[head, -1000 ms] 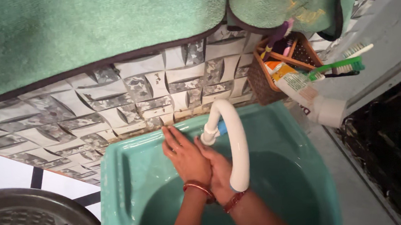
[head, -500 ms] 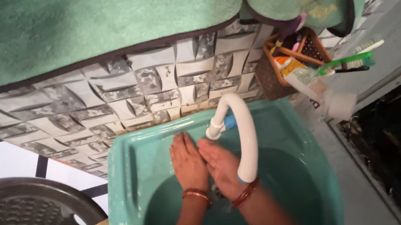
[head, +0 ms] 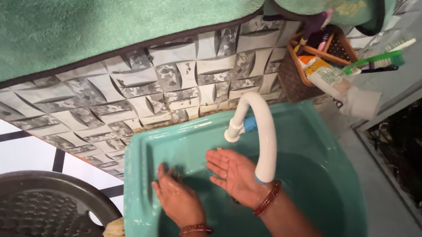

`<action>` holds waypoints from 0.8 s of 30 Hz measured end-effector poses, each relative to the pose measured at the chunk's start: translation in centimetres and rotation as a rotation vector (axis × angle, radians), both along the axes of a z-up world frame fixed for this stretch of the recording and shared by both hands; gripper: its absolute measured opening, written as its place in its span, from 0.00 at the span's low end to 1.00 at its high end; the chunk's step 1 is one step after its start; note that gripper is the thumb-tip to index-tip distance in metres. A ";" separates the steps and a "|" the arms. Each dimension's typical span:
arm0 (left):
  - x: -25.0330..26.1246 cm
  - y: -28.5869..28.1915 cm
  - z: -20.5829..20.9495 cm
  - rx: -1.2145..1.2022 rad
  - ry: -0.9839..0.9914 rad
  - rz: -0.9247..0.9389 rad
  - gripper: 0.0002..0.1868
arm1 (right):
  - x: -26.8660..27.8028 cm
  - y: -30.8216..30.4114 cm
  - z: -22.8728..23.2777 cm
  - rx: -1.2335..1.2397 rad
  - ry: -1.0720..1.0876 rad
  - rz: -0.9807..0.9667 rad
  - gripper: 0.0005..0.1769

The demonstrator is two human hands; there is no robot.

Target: The person cleans a teal bathroom sink using a green scrubbing sponge. They scrub the basin, the faucet, and the surrounding tiled area, repeatedly rinsing the sponge under running water to remove debris.

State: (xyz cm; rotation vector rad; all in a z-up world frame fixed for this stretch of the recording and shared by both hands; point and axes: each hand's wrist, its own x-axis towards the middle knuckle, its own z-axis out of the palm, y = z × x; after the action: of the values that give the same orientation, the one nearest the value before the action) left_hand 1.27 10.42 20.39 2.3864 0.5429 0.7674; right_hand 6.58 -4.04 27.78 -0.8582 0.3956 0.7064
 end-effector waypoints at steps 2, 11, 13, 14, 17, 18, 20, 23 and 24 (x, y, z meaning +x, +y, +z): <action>0.1 -1.9 -0.3 -0.118 -0.142 -0.039 0.24 | -0.2 -0.3 -0.3 -0.009 0.015 0.010 0.34; 4.0 -0.3 -1.1 -0.122 0.053 -0.119 0.20 | 0.2 -1.0 -0.4 0.073 -0.010 -0.081 0.33; 2.0 0.3 -0.8 0.114 0.094 -0.008 0.18 | 0.1 -0.3 0.1 0.075 -0.017 -0.010 0.34; 1.0 0.4 -0.5 0.230 0.113 0.048 0.19 | -0.2 0.3 0.2 0.086 -0.021 0.045 0.34; -1.2 -3.4 0.4 0.239 0.083 0.200 0.19 | -1.0 0.5 1.0 0.218 -0.091 0.203 0.34; -1.4 -4.8 0.8 -0.019 0.005 0.126 0.20 | -1.0 0.3 1.2 0.276 -0.128 0.253 0.34; -1.6 -8.0 1.1 -0.534 -0.147 -0.032 0.24 | -0.9 -0.9 1.4 0.219 -0.169 0.246 0.33; 0.3 -11.1 0.5 -0.776 -0.049 -0.125 0.21 | -1.2 -3.5 1.4 0.108 -0.323 0.082 0.30; 1.6 -11.7 0.0 -1.166 0.141 -0.079 0.21 | -1.3 -4.1 1.3 0.068 -0.388 0.002 0.29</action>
State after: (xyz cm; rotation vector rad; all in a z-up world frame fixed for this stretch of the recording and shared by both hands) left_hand 2.91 -1.24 20.41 1.3510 0.6891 0.1261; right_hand 5.29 -8.11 29.13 -0.9077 0.0227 0.5359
